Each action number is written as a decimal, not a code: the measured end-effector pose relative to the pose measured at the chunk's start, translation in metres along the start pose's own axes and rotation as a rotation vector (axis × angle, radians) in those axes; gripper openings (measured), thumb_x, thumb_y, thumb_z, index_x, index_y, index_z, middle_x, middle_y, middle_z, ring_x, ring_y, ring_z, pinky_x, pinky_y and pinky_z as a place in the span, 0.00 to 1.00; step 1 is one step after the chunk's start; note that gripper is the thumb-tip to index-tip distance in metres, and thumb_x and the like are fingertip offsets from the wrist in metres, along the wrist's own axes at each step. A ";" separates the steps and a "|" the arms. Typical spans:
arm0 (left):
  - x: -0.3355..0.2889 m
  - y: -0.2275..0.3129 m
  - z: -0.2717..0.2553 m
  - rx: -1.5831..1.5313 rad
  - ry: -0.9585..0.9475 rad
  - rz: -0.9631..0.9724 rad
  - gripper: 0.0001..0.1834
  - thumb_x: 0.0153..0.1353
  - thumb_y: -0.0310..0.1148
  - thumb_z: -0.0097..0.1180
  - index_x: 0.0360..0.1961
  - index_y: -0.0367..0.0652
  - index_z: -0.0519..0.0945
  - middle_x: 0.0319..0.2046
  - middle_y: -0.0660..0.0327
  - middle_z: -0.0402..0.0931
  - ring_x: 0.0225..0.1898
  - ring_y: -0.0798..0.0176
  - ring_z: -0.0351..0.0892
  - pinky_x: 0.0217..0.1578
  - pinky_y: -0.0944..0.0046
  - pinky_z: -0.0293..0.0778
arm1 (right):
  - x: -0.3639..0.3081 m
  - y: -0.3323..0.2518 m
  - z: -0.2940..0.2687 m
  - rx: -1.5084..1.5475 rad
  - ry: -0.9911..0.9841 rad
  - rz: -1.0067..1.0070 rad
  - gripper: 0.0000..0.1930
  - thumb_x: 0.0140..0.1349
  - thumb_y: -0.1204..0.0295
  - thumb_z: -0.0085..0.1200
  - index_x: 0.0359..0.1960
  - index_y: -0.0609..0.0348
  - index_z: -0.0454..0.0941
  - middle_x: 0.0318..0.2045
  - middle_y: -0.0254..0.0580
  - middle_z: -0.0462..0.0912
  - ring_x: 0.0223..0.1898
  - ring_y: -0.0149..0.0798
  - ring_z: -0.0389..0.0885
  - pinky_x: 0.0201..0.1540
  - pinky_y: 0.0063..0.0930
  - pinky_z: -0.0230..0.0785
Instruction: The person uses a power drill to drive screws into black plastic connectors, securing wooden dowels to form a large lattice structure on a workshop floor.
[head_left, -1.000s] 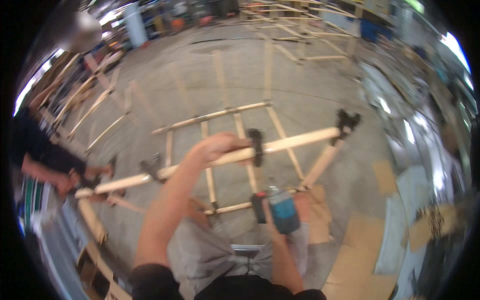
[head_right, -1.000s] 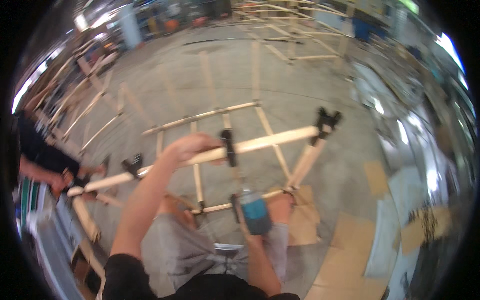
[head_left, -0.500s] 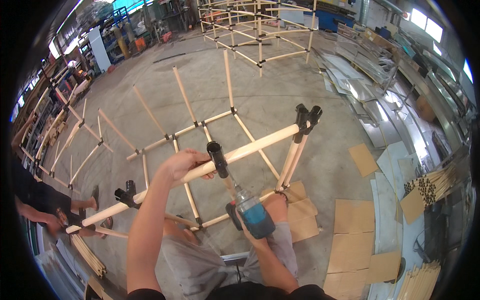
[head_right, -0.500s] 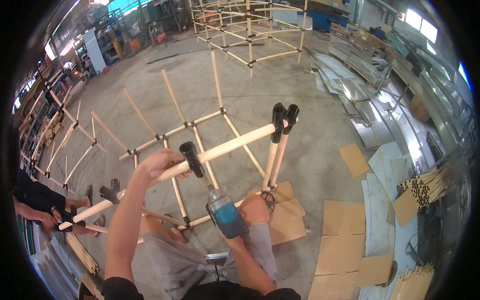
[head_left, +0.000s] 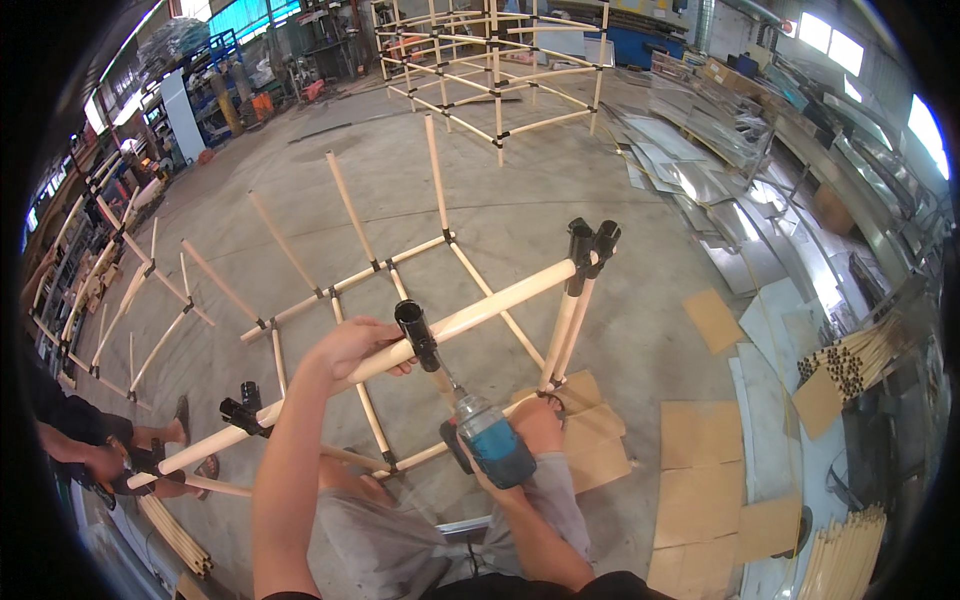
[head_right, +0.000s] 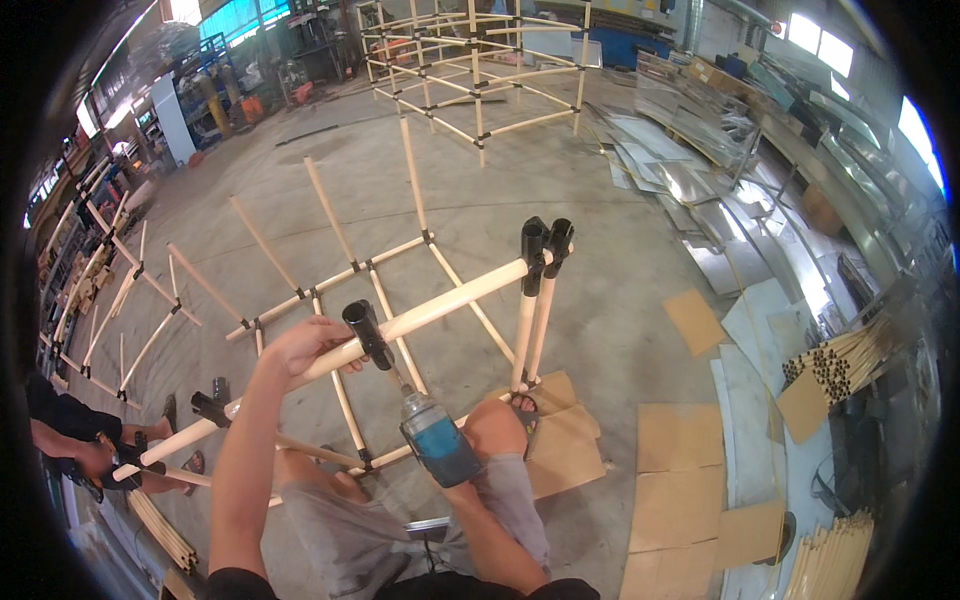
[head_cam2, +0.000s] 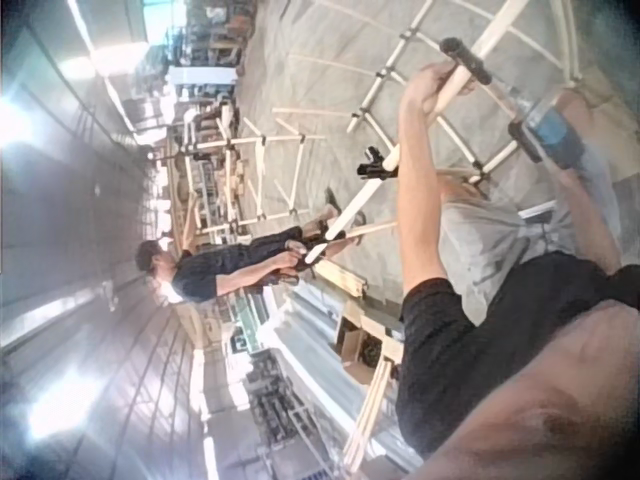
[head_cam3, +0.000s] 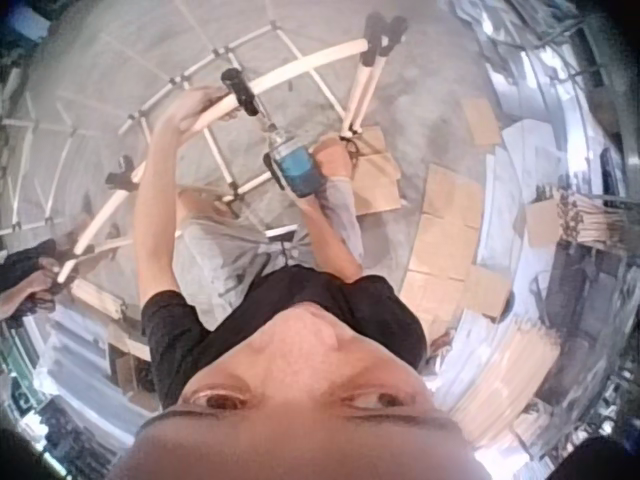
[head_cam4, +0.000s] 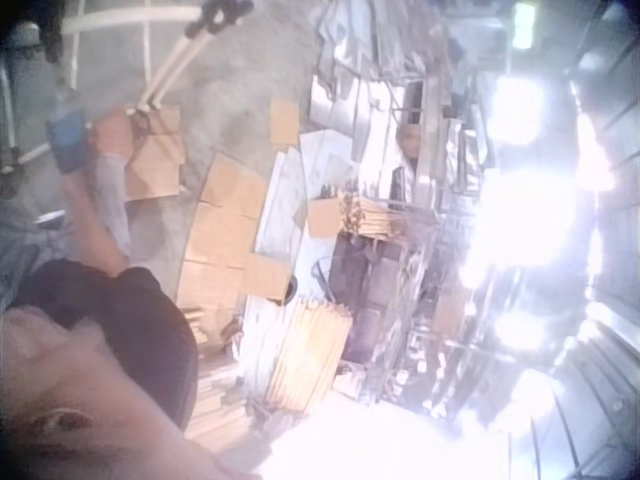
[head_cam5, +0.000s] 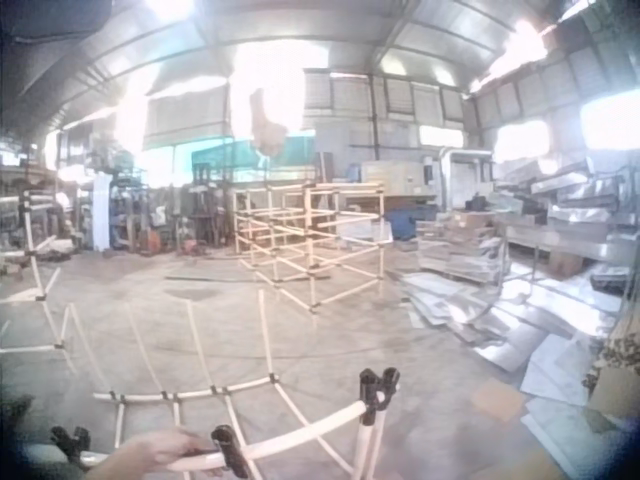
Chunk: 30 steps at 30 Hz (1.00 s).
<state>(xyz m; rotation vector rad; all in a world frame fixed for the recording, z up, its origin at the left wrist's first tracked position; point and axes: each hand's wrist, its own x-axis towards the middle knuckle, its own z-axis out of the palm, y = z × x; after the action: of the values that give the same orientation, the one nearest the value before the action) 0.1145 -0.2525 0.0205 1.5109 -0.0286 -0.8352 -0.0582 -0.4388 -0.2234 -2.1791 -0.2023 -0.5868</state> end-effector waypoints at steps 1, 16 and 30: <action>0.000 0.001 0.001 -0.004 -0.001 -0.006 0.17 0.70 0.31 0.48 0.47 0.25 0.79 0.37 0.44 0.82 0.34 0.53 0.85 0.36 0.60 0.84 | -0.002 0.000 0.000 0.008 0.000 0.006 0.09 0.62 0.62 0.60 0.31 0.53 0.82 0.27 0.38 0.80 0.29 0.41 0.78 0.32 0.39 0.70; 0.001 0.001 0.005 -0.028 0.033 -0.002 0.17 0.70 0.30 0.49 0.46 0.22 0.78 0.38 0.43 0.82 0.35 0.53 0.86 0.36 0.60 0.85 | 0.002 -0.004 -0.008 0.100 0.013 0.108 0.12 0.63 0.61 0.60 0.35 0.57 0.81 0.31 0.35 0.79 0.32 0.36 0.77 0.35 0.34 0.71; 0.019 -0.002 0.027 0.018 -0.019 0.029 0.19 0.68 0.38 0.56 0.39 0.27 0.82 0.33 0.50 0.84 0.32 0.60 0.85 0.36 0.63 0.82 | 0.008 -0.024 -0.039 0.742 0.094 0.772 0.15 0.65 0.59 0.60 0.38 0.60 0.80 0.35 0.32 0.79 0.35 0.32 0.77 0.38 0.29 0.72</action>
<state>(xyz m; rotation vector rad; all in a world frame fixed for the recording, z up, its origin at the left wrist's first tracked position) 0.1143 -0.2844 0.0132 1.5159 -0.0720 -0.8280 -0.0726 -0.4545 -0.1815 -1.3438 0.4071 -0.1217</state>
